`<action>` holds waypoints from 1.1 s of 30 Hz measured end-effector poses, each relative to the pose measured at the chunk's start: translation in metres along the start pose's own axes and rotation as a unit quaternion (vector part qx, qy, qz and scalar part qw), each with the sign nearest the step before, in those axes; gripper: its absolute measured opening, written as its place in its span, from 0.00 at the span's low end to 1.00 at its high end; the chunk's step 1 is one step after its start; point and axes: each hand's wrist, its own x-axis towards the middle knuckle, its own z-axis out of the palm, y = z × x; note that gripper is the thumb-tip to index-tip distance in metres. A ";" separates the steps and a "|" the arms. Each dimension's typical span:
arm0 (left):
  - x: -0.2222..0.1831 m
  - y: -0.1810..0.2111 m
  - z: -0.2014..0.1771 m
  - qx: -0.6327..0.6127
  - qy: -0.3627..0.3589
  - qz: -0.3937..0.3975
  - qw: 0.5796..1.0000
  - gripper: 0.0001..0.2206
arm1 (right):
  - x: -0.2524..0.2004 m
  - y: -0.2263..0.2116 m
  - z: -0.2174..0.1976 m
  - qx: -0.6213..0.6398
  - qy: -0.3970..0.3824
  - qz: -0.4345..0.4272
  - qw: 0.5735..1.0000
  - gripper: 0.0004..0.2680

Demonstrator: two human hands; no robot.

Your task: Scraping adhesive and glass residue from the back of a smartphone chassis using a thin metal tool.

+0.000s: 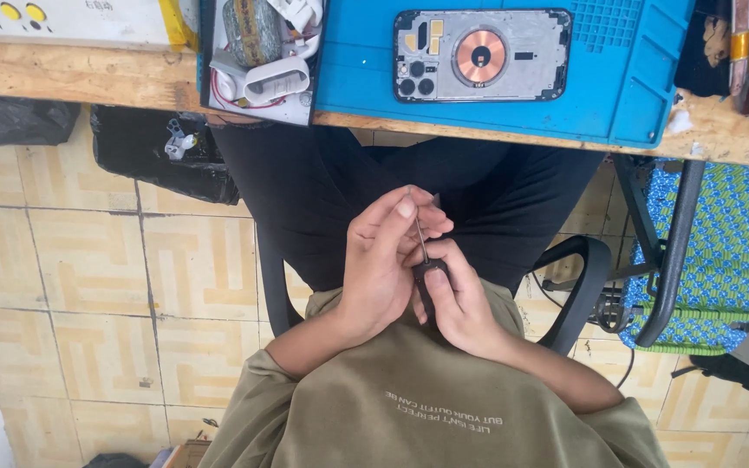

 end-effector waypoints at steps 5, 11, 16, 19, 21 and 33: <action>-0.006 0.001 -0.001 -0.084 -0.013 -0.070 0.994 0.13 | -0.034 0.061 -0.021 0.645 -0.160 0.228 0.712 0.22; -0.003 0.003 -0.001 -0.011 0.020 -0.013 1.000 0.10 | 0.012 -0.018 0.002 0.086 -0.045 0.013 0.995 0.13; -0.010 0.012 0.004 -0.026 0.031 -0.032 0.999 0.10 | -0.002 -0.005 -0.001 0.094 -0.040 0.037 0.994 0.13; -0.013 0.017 0.011 -0.078 0.030 -0.061 0.995 0.12 | -0.013 0.017 -0.003 0.393 -0.088 0.132 0.906 0.19; -0.015 0.018 0.014 -0.104 0.028 -0.069 0.992 0.12 | -0.015 0.022 -0.002 0.555 -0.114 0.191 0.802 0.23; -0.007 0.014 0.015 -0.099 0.041 -0.069 0.992 0.13 | -0.006 0.008 0.003 0.460 -0.076 0.136 0.874 0.22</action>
